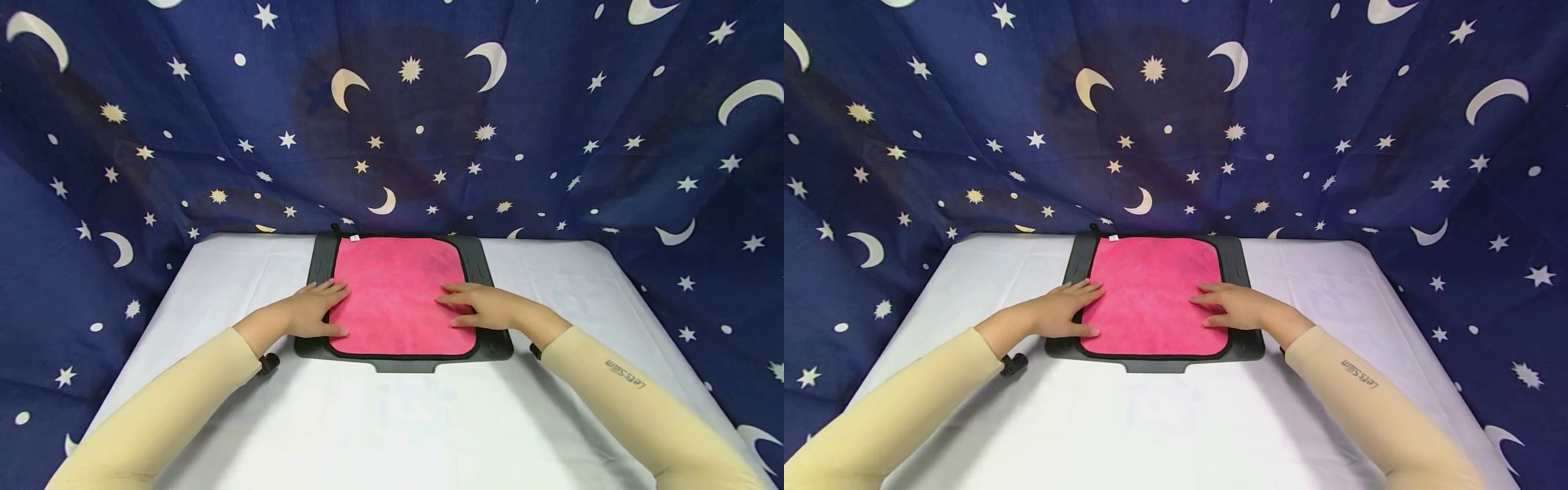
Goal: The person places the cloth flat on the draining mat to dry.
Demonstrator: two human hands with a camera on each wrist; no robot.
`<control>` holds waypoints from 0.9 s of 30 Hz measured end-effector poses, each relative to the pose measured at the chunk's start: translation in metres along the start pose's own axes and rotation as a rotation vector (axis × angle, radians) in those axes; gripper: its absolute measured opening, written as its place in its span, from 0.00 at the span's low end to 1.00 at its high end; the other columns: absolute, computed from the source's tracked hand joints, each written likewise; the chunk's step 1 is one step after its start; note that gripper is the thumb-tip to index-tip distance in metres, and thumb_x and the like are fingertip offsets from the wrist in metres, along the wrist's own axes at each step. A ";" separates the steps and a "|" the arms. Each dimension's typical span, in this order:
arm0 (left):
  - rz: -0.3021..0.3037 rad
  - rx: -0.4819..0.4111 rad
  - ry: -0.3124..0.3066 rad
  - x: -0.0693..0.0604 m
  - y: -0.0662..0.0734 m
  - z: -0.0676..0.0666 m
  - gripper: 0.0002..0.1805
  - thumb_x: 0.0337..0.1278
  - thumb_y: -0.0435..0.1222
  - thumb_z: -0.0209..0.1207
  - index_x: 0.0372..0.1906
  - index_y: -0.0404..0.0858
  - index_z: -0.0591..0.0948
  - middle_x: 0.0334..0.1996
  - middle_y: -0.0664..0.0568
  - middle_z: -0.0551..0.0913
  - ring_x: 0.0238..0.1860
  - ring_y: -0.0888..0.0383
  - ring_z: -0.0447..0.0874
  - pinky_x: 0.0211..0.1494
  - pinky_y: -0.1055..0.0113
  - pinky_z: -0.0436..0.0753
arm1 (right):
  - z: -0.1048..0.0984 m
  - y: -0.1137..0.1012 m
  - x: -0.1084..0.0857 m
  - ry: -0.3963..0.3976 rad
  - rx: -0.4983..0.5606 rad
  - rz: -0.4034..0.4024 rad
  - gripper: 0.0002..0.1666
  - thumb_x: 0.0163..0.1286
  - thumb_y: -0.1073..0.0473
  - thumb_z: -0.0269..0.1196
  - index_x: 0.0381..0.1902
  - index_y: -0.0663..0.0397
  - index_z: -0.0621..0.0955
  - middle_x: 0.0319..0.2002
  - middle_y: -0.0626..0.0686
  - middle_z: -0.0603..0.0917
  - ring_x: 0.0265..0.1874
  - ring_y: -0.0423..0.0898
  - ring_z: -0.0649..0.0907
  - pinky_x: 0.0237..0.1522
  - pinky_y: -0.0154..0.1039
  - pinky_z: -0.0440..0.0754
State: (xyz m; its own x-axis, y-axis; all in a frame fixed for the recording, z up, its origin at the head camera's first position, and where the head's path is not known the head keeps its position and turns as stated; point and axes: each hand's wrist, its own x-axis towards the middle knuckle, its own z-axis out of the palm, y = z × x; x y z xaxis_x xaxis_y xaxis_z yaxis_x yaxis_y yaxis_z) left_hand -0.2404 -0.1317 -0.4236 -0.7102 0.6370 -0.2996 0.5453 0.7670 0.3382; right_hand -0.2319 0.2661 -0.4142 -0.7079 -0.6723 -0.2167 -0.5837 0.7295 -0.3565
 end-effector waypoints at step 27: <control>-0.001 -0.080 0.207 -0.026 -0.027 0.019 0.51 0.52 0.61 0.68 0.76 0.39 0.65 0.78 0.42 0.55 0.78 0.37 0.45 0.75 0.36 0.46 | 0.000 0.027 -0.036 0.086 -0.080 0.049 0.31 0.67 0.50 0.69 0.65 0.55 0.79 0.69 0.64 0.71 0.68 0.63 0.70 0.66 0.61 0.67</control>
State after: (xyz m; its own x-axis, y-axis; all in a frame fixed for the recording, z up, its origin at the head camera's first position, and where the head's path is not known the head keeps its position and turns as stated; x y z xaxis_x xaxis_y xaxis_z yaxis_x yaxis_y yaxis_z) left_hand -0.2286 -0.1675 -0.4416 -0.7916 0.6005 -0.1132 0.5133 0.7539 0.4100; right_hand -0.2220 0.3103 -0.4160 -0.7656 -0.6251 -0.1518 -0.5752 0.7710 -0.2733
